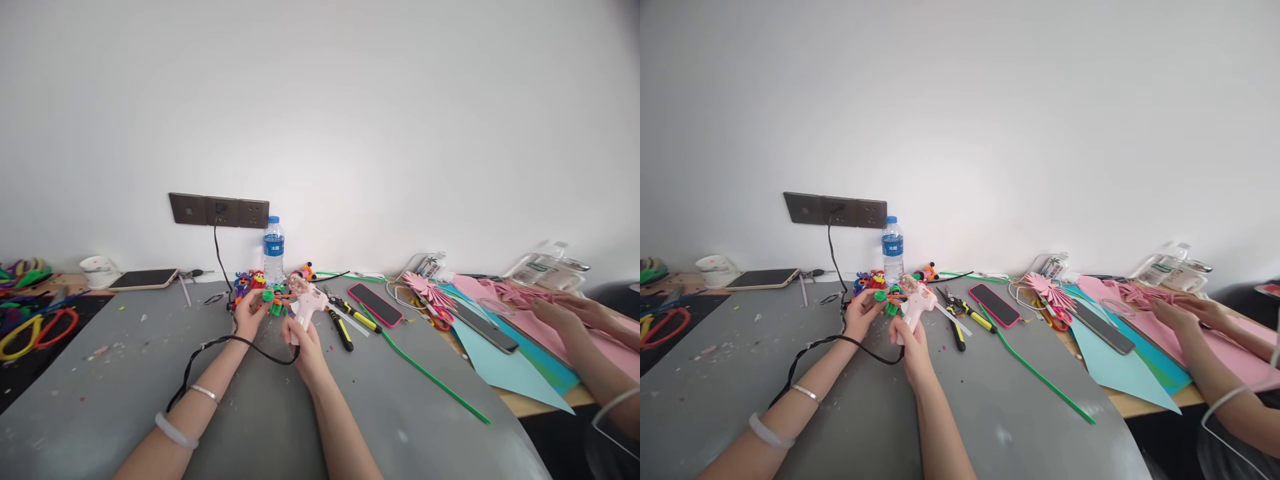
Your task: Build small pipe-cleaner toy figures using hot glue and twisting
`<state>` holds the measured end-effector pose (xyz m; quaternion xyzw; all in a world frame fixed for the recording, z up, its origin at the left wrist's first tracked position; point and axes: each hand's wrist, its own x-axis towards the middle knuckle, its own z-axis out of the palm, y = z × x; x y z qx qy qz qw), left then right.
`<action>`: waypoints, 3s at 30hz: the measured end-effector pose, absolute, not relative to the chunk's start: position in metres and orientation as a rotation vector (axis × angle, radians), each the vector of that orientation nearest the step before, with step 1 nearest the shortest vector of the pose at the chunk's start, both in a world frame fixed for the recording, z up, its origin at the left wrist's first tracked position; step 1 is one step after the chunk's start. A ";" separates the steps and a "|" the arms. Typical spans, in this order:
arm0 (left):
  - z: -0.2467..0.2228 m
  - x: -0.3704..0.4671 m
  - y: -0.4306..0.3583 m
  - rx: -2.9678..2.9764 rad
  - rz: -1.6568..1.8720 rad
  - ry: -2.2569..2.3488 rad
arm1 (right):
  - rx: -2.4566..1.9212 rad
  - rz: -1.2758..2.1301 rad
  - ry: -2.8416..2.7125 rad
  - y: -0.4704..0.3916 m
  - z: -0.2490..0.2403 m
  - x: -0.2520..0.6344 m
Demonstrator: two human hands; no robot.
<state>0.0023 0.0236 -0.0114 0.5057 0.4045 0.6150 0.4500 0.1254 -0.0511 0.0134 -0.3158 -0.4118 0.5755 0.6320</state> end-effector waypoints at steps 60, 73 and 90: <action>-0.019 -0.016 0.025 1.491 1.781 1.129 | -0.944 1.280 -1.018 -0.056 -0.005 0.114; -0.021 -0.015 0.026 1.482 1.802 1.124 | -0.947 1.272 -1.023 -0.057 -0.006 0.116; -0.015 -0.017 0.023 1.492 1.796 1.115 | -0.985 1.267 -1.069 -0.061 -0.001 0.116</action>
